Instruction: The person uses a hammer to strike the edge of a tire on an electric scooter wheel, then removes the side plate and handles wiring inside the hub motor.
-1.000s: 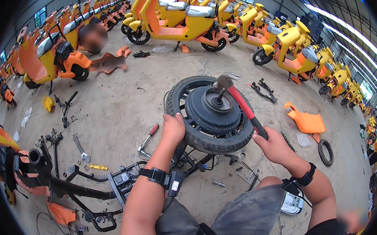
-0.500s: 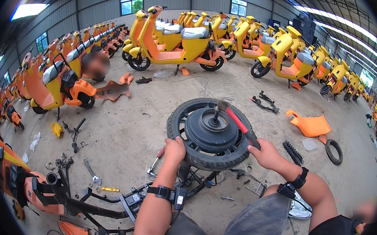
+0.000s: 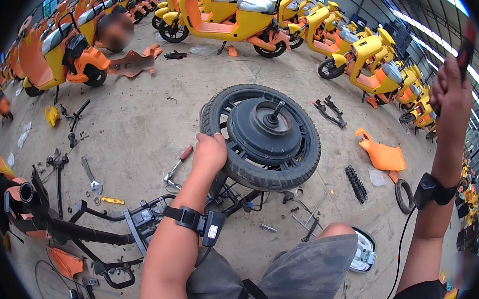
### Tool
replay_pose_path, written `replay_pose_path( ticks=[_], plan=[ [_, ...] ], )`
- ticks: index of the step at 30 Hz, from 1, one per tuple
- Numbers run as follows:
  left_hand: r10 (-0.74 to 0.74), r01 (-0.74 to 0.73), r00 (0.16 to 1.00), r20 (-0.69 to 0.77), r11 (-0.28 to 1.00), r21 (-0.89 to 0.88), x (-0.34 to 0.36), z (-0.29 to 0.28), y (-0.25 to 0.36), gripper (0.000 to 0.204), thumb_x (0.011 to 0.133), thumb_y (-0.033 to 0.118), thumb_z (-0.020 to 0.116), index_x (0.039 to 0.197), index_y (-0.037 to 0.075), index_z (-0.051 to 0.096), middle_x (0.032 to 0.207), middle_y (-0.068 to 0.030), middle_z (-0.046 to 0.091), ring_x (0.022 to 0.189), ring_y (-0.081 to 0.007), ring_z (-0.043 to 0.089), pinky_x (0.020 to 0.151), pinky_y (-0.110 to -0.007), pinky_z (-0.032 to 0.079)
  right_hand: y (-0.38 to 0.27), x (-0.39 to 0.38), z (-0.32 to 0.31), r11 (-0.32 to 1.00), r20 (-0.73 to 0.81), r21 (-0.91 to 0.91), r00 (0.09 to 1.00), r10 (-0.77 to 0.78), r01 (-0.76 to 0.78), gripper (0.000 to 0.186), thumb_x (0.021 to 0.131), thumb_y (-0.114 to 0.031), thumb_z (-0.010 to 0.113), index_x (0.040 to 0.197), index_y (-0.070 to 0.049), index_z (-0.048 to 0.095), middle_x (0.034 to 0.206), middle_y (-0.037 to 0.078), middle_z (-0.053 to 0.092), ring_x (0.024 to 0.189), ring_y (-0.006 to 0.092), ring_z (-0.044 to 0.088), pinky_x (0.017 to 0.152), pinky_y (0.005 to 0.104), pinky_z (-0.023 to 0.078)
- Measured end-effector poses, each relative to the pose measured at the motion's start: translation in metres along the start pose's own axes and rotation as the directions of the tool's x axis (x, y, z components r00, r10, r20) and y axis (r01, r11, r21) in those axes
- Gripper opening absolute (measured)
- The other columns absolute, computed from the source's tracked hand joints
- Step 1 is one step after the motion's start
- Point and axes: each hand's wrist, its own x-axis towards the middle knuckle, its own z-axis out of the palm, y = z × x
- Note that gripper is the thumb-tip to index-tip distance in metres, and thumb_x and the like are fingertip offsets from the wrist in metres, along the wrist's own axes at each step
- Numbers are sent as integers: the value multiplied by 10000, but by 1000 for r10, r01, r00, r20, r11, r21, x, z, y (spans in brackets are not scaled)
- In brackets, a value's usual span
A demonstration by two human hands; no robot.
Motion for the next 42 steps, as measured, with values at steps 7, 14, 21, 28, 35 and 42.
replay_pose_path(
  ticks=[7, 14, 21, 28, 35, 42],
  plan=[
    [-3, 1, 998, 60, 1000, 23, -1, 9, 5, 628, 945, 369, 419, 1250, -172, 330, 1128, -380, 572, 1045, -473, 602, 930, -502, 469, 99, -127, 58, 947, 133, 73, 944, 301, -313, 348, 985, -309, 507, 734, -74, 451, 586, 28, 488, 498, 132, 483, 494, 281, 400],
    [23, -24, 999, 32, 1000, 20, 3, 8, 0, 622, 961, 369, 407, 1270, -165, 322, 1147, -377, 568, 1069, -488, 583, 948, -498, 460, 103, -177, 62, 791, 469, -413, 639, 610, -452, 228, 950, -254, 588, 886, -47, 514, 650, -3, 518, 517, 99, 496, 485, 287, 418],
    [-7, 5, 999, 48, 999, 47, -8, -5, 10, 584, 958, 369, 413, 1232, -144, 359, 1143, -369, 576, 1063, -486, 584, 936, -504, 457, 91, -174, 43, 647, 372, -191, 556, 743, -738, 248, 966, -234, 566, 816, -64, 466, 607, -24, 465, 426, 74, 426, 377, 253, 342],
    [53, -54, 998, 32, 998, 22, -5, -2, 1, 580, 961, 371, 395, 1203, -155, 366, 1106, -403, 571, 1047, -508, 580, 934, -518, 447, 128, -204, 50, 708, 421, -281, 580, 697, -648, 259, 944, -247, 591, 845, -9, 563, 617, 43, 532, 511, 144, 502, 485, 326, 412],
    [96, -94, 994, -56, 994, 50, -2, -7, -1, 582, 953, 376, 410, 1166, -165, 380, 1042, -408, 587, 1012, -521, 584, 924, -514, 451, 131, -193, 59, 782, 483, -319, 618, 620, -535, 322, 918, -288, 610, 880, 32, 616, 676, 112, 593, 638, 198, 559, 602, 367, 449],
    [147, -145, 989, -25, 988, 56, -2, 16, 1, 556, 963, 370, 419, 1132, -158, 405, 998, -410, 594, 974, -520, 597, 887, -522, 469, 40, -49, 11, 933, 236, -161, 906, 353, -321, 308, 953, -345, 599, 863, -53, 562, 633, -45, 478, 533, 36, 416, 462, 233, 331]
  ],
)
